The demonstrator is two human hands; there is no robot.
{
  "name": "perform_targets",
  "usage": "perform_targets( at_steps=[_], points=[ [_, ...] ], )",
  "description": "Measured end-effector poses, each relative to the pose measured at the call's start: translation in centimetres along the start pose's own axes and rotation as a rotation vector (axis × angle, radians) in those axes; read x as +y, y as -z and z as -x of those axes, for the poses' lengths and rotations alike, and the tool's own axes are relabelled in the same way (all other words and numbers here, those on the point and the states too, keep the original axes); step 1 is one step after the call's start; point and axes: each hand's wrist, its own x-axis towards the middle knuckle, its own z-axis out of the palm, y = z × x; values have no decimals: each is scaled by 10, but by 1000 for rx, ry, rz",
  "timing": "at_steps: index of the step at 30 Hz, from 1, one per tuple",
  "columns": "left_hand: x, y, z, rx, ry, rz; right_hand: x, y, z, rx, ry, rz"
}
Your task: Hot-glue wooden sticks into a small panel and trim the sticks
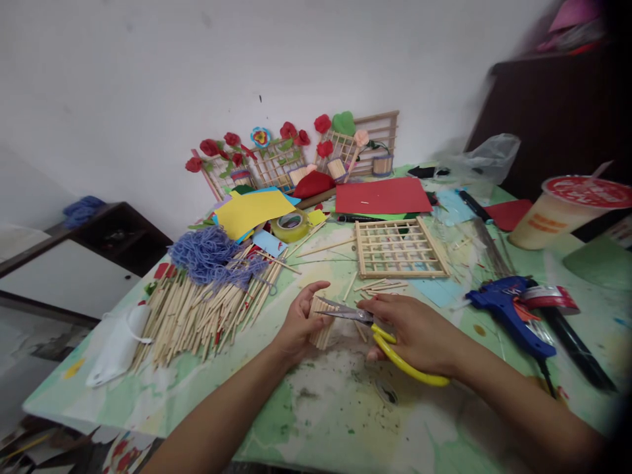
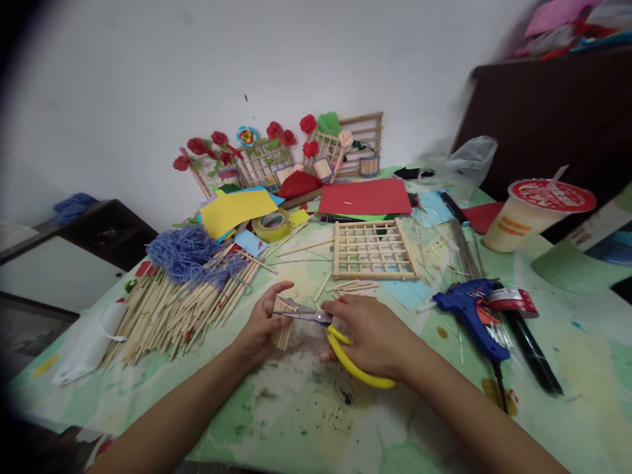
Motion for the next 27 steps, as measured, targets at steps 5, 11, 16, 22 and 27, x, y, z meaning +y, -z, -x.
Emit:
perform_targets(
  at_steps=[5,11,16,22,27],
  points=[
    [1,-1,0,-9,8,-7,0,0,-1,-13,-16,-51],
    [1,0,1,-18,-8,-9,-1,0,0,-8,-22,-62],
    [0,0,1,-6,-17,-11,-1,-1,0,9,-13,-6],
    [-1,1,0,1,-16,-21,-3,0,-1,17,-11,98],
    [0,-1,0,-1,-10,-9,-3,-2,0,13,-19,70]
  ],
)
